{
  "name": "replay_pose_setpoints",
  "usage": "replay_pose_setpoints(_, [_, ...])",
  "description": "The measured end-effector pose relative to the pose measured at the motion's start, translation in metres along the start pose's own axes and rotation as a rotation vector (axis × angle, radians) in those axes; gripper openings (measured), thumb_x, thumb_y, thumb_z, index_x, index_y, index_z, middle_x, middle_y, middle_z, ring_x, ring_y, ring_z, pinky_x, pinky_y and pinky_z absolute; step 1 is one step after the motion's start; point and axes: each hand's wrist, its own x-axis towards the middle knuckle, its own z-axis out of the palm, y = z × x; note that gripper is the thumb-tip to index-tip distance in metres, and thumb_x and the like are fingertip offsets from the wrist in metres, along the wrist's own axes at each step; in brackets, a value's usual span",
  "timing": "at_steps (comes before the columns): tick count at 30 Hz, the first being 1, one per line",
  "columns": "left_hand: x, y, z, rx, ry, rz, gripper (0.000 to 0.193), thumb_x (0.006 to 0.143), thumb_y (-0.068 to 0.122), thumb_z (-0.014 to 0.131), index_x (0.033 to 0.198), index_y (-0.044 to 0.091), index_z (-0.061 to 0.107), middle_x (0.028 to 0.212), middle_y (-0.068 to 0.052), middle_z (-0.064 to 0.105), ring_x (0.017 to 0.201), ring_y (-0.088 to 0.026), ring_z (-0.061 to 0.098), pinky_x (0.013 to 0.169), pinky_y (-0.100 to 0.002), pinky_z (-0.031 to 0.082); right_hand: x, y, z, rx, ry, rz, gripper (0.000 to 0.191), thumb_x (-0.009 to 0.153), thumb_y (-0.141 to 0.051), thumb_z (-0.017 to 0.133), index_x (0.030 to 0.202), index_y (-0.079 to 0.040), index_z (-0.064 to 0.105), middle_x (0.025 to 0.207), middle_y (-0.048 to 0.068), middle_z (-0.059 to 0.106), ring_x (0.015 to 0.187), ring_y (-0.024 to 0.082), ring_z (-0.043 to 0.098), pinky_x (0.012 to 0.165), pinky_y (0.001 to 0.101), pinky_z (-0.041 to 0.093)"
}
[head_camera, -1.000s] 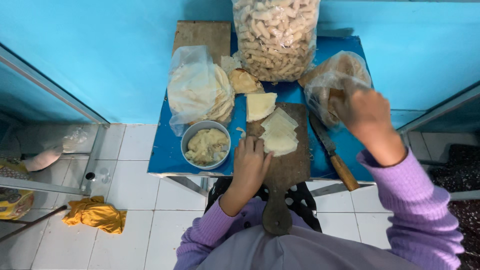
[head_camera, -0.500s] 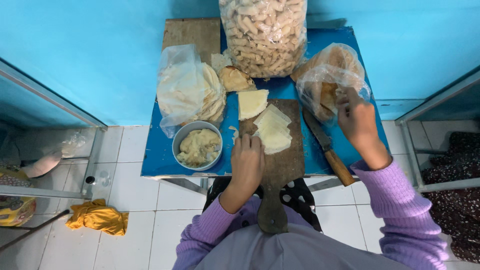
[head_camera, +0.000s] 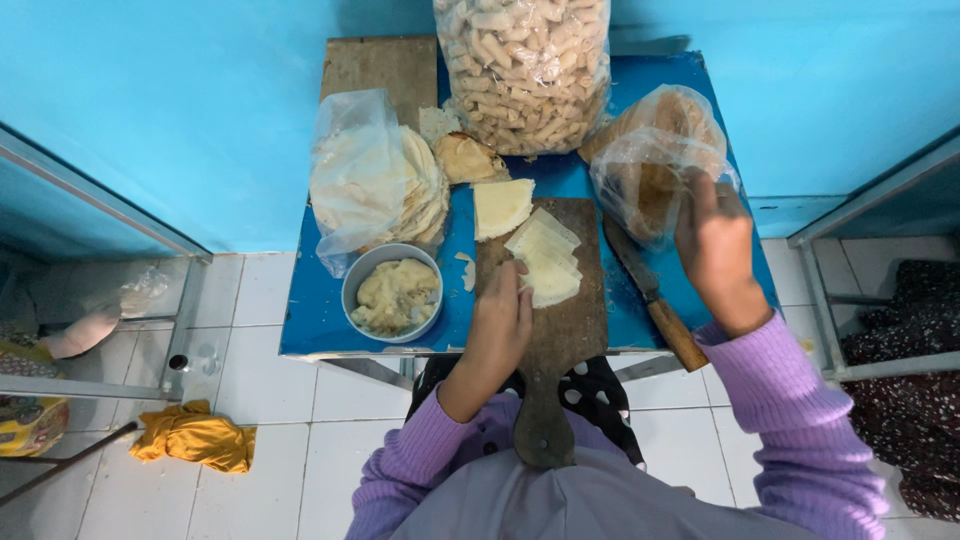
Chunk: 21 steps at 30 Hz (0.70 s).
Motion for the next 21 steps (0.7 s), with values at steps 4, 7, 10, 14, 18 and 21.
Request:
replay_pose_setpoints(4, [-0.002, -0.005, -0.001, -0.039, 0.014, 0.0, 0.024, 0.094, -0.005, 0.061, 0.116, -0.002, 0.052, 0.097, -0.024, 0.06, 0.09, -0.043, 0.064, 0.075, -0.047, 0.051, -0.003, 0.004, 0.012, 0.036, -0.059, -0.121, 0.041, 0.09, 0.009, 0.061, 0.13, 0.007, 0.059, 0.096, 0.029, 0.066, 0.084, 0.044, 0.066, 0.07, 0.0488, 0.054])
replay_pose_setpoints(7, [-0.005, -0.007, -0.005, -0.067, 0.01, -0.042, 0.024, 0.093, -0.004, 0.063, 0.115, -0.002, 0.053, 0.093, -0.021, 0.062, 0.087, -0.04, 0.065, 0.073, -0.044, 0.052, -0.009, 0.0, 0.013, 0.108, -0.04, -0.043, 0.026, 0.097, 0.007, 0.064, 0.123, 0.006, 0.06, 0.084, 0.027, 0.063, 0.075, 0.045, 0.065, 0.062, 0.0492, 0.05])
replay_pose_setpoints(10, [-0.013, -0.006, -0.012, -0.115, -0.028, -0.1, 0.024, 0.094, -0.002, 0.064, 0.116, -0.001, 0.053, 0.091, -0.019, 0.062, 0.082, -0.035, 0.068, 0.07, -0.04, 0.054, -0.012, -0.004, 0.006, 0.15, 0.038, 0.057, 0.015, 0.103, 0.008, 0.065, 0.116, 0.004, 0.062, 0.083, 0.024, 0.066, 0.073, 0.041, 0.068, 0.06, 0.0445, 0.051])
replay_pose_setpoints(14, [-0.023, 0.0, -0.023, -0.122, -0.089, -0.147, 0.028, 0.092, -0.001, 0.066, 0.117, -0.001, 0.053, 0.091, -0.018, 0.063, 0.078, -0.033, 0.068, 0.066, -0.039, 0.053, -0.006, -0.007, -0.002, 0.414, 0.115, 0.17, 0.014, 0.106, 0.011, 0.062, 0.118, 0.004, 0.06, 0.1, 0.018, 0.075, 0.089, 0.027, 0.078, 0.072, 0.0334, 0.061])
replay_pose_setpoints(18, [-0.028, 0.007, -0.027, -0.107, -0.104, -0.172, 0.03, 0.091, -0.001, 0.065, 0.119, 0.0, 0.053, 0.092, -0.018, 0.064, 0.078, -0.034, 0.069, 0.065, -0.04, 0.054, -0.005, -0.005, -0.007, 0.483, 0.152, 0.234, 0.015, 0.106, 0.013, 0.059, 0.12, 0.006, 0.059, 0.107, 0.017, 0.075, 0.091, 0.025, 0.078, 0.075, 0.0316, 0.062])
replay_pose_setpoints(21, [-0.029, 0.009, -0.028, -0.077, -0.087, -0.146, 0.029, 0.092, -0.001, 0.065, 0.118, -0.001, 0.054, 0.092, -0.02, 0.065, 0.084, -0.038, 0.068, 0.069, -0.042, 0.054, -0.007, -0.002, -0.005, 0.508, 0.171, 0.244, 0.015, 0.107, 0.013, 0.058, 0.121, 0.007, 0.058, 0.108, 0.018, 0.075, 0.091, 0.027, 0.078, 0.076, 0.0326, 0.063])
